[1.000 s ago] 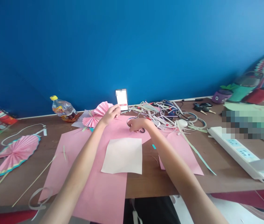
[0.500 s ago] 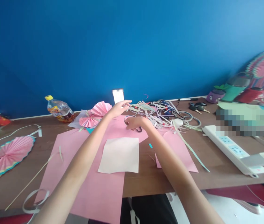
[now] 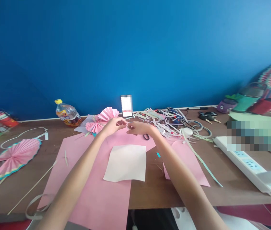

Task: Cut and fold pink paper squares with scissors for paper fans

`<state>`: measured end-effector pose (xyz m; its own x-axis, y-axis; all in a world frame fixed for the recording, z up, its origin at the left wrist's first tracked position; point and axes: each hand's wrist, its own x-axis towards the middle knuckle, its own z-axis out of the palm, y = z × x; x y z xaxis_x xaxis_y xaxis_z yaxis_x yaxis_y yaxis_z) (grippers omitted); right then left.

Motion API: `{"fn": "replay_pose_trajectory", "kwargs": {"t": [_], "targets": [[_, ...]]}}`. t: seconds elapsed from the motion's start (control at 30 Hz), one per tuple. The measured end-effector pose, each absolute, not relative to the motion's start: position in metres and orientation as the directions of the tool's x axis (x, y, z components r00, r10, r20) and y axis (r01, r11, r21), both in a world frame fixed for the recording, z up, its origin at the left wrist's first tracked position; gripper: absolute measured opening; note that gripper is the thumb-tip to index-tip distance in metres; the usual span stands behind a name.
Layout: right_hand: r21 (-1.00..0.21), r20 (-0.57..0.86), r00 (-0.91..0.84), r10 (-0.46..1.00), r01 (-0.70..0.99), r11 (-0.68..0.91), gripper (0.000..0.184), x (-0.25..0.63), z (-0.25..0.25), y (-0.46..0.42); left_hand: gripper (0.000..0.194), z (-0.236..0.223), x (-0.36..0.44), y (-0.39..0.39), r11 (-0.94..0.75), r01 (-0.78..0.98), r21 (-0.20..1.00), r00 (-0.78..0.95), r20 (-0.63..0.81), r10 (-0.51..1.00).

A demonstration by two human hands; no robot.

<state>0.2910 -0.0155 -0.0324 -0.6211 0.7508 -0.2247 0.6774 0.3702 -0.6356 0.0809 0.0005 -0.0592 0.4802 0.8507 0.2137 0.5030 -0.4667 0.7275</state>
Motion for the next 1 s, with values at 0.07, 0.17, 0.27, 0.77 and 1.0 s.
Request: {"fn": "replay_pose_trajectory", "kwargs": {"t": [0.07, 0.17, 0.27, 0.77, 1.0], "targets": [[-0.640, -0.205, -0.644, 0.738, 0.658, 0.396, 0.022, 0.288, -0.034, -0.015, 0.028, -0.062, 0.076, 0.001, -0.459, 0.491, 0.740, 0.483, 0.208, 0.851], [-0.638, -0.164, -0.657, 0.736, 0.640, 0.429, 0.023, 0.284, -0.036, -0.015, 0.033, -0.065, 0.070, 0.004, -0.442, 0.491, 0.751, 0.476, 0.193, 0.858], [-0.644, -0.118, -0.662, 0.740, 0.618, 0.451, 0.025, 0.282, -0.037, -0.015, 0.034, -0.065, 0.067, 0.007, -0.415, 0.491, 0.766, 0.472, 0.167, 0.866], [-0.541, 0.136, -0.572, 0.809, 0.641, 0.545, 0.024, 0.288, -0.046, -0.002, 0.013, -0.054, 0.058, 0.006, -0.288, 0.506, 0.813, 0.482, 0.010, 0.876], [-0.564, 0.197, -0.428, 0.882, 0.686, 0.459, 0.030, 0.291, -0.045, -0.003, 0.012, -0.052, 0.041, 0.007, -0.149, 0.480, 0.864, 0.396, -0.061, 0.916]]}}
